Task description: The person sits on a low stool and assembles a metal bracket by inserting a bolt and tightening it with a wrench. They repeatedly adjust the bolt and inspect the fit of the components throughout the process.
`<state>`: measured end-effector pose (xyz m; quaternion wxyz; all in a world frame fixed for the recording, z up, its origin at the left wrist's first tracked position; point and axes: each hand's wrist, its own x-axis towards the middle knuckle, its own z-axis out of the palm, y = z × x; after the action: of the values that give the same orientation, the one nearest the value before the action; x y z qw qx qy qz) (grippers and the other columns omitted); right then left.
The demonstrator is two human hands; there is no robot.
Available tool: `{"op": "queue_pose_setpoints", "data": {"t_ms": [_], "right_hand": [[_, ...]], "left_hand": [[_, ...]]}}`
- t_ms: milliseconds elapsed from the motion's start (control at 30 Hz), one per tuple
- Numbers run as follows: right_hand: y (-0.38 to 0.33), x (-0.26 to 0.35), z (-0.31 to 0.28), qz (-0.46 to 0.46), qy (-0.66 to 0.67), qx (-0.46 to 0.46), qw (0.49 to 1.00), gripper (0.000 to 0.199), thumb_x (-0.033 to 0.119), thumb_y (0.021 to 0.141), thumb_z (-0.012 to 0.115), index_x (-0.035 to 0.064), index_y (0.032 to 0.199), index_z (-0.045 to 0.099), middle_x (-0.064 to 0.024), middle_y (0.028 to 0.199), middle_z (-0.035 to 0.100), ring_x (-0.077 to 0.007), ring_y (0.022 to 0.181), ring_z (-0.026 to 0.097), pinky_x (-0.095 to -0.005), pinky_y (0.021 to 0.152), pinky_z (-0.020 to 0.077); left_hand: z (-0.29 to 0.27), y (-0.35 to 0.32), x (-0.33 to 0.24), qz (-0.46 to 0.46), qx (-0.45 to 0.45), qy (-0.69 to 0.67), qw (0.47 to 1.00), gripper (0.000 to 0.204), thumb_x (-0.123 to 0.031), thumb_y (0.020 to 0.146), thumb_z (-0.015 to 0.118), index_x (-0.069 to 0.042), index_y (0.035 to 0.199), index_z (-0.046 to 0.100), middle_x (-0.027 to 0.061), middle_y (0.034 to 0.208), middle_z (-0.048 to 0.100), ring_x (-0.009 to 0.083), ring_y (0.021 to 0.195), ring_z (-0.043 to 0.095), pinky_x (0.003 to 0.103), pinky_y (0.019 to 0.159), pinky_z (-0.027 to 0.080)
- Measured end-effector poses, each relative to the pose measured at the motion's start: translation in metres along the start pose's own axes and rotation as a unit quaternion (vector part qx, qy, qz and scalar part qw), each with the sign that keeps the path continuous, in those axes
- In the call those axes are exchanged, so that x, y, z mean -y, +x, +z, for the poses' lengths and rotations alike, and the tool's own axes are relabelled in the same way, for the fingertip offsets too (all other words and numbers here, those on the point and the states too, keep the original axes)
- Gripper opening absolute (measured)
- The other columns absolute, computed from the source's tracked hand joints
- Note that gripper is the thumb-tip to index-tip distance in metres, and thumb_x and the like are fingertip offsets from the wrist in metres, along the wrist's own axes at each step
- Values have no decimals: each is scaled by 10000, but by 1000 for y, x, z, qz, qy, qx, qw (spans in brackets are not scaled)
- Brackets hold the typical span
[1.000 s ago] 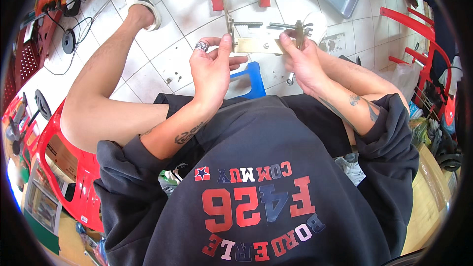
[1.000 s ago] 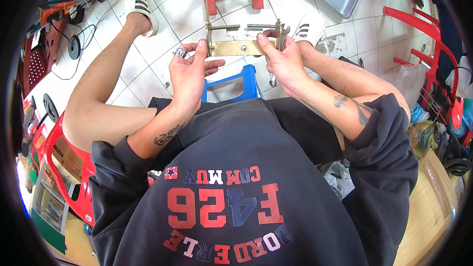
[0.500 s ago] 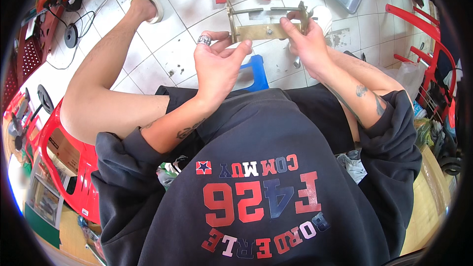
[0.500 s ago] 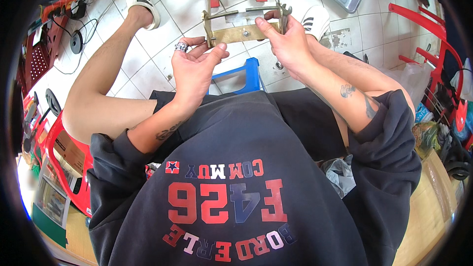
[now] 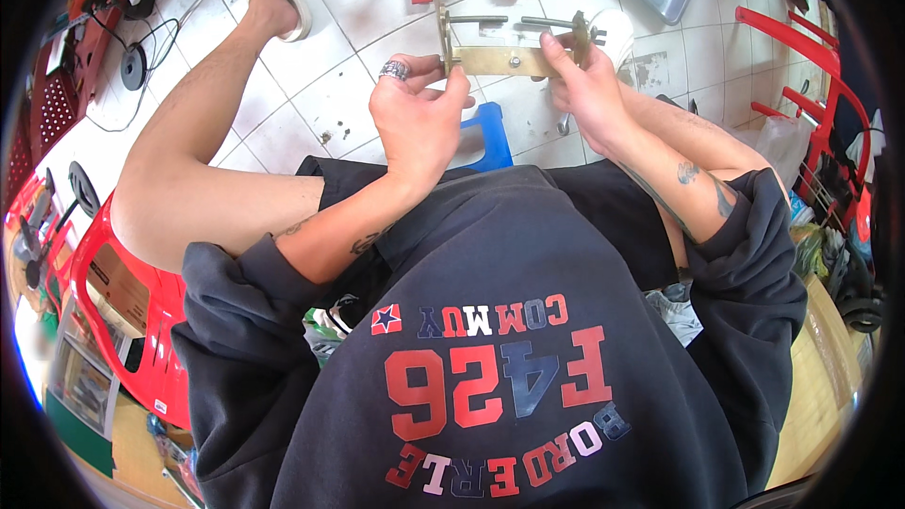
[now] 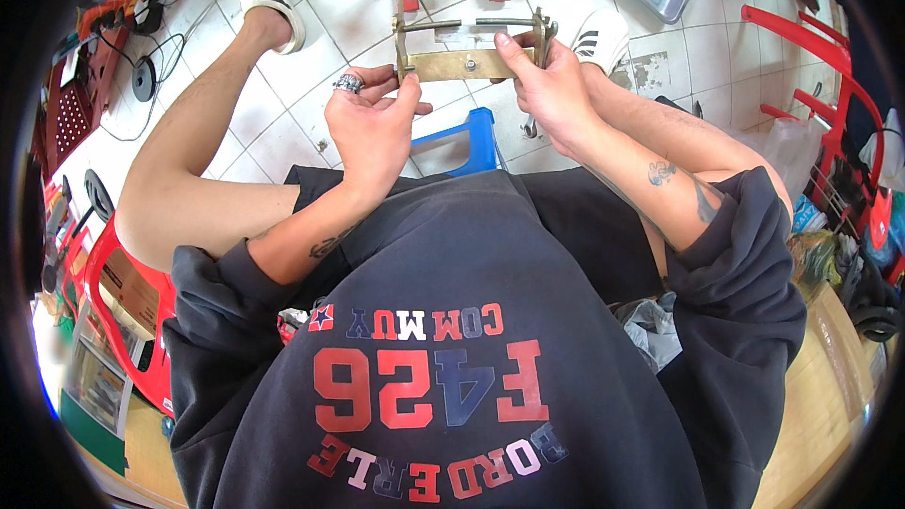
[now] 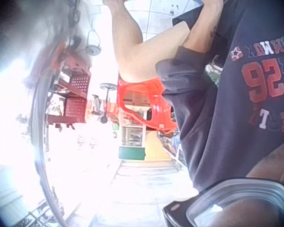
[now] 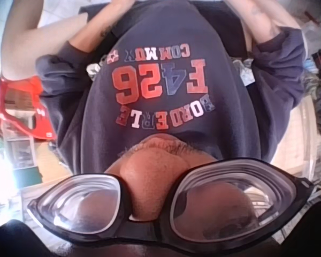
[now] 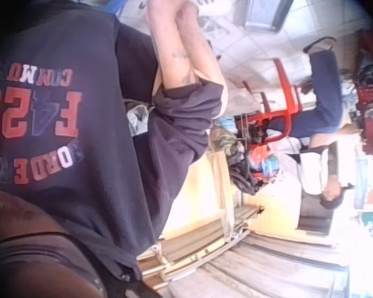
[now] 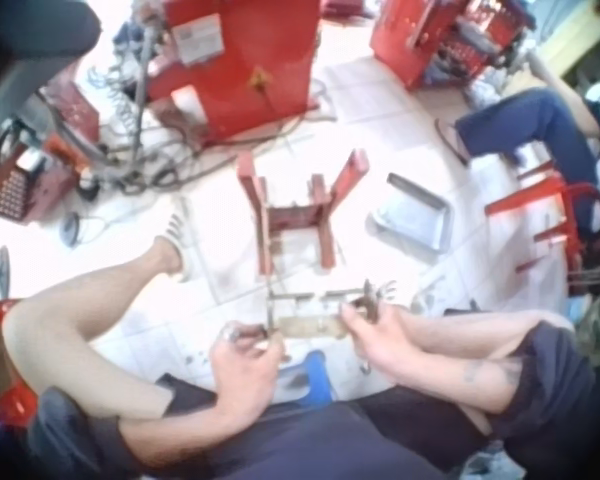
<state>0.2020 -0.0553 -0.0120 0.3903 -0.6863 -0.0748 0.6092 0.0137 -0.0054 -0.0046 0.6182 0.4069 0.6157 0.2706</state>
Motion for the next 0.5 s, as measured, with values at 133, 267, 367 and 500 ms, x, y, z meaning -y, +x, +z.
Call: {"op": "queue_pose_setpoints", "data": {"t_ms": [133,267,367,500], "right_hand": [[4,2,-6,17,1,25,1000,434,473,946,618,47,995,548,90,617,367,-6,452,263,-212,400,206],[3,4,-12,45,-19,31,998,504,558,950,559,56,994,574,89,619,378,-10,452,243,-211,410,190],[9,1,-26,14,-37,4,999,527,589,917,594,63,923,618,70,645,429,-12,474,283,-217,426,217],[40,-7,-61,-123,-130,-119,977,531,565,892,640,35,896,671,45,646,472,-55,547,400,-254,488,331]], "left_hand": [[-1,2,-8,-9,0,27,1000,237,-18,834,697,111,926,521,212,886,668,168,683,685,267,561,570],[1,3,-5,-5,-6,49,999,233,-29,830,703,110,918,537,188,867,669,144,659,665,261,553,564],[3,1,-9,1,-11,81,997,228,-35,830,707,104,928,555,159,843,668,131,664,657,261,545,557],[1,2,-2,19,-8,48,999,210,-19,836,703,74,916,533,155,842,663,112,647,636,249,532,539]]}}
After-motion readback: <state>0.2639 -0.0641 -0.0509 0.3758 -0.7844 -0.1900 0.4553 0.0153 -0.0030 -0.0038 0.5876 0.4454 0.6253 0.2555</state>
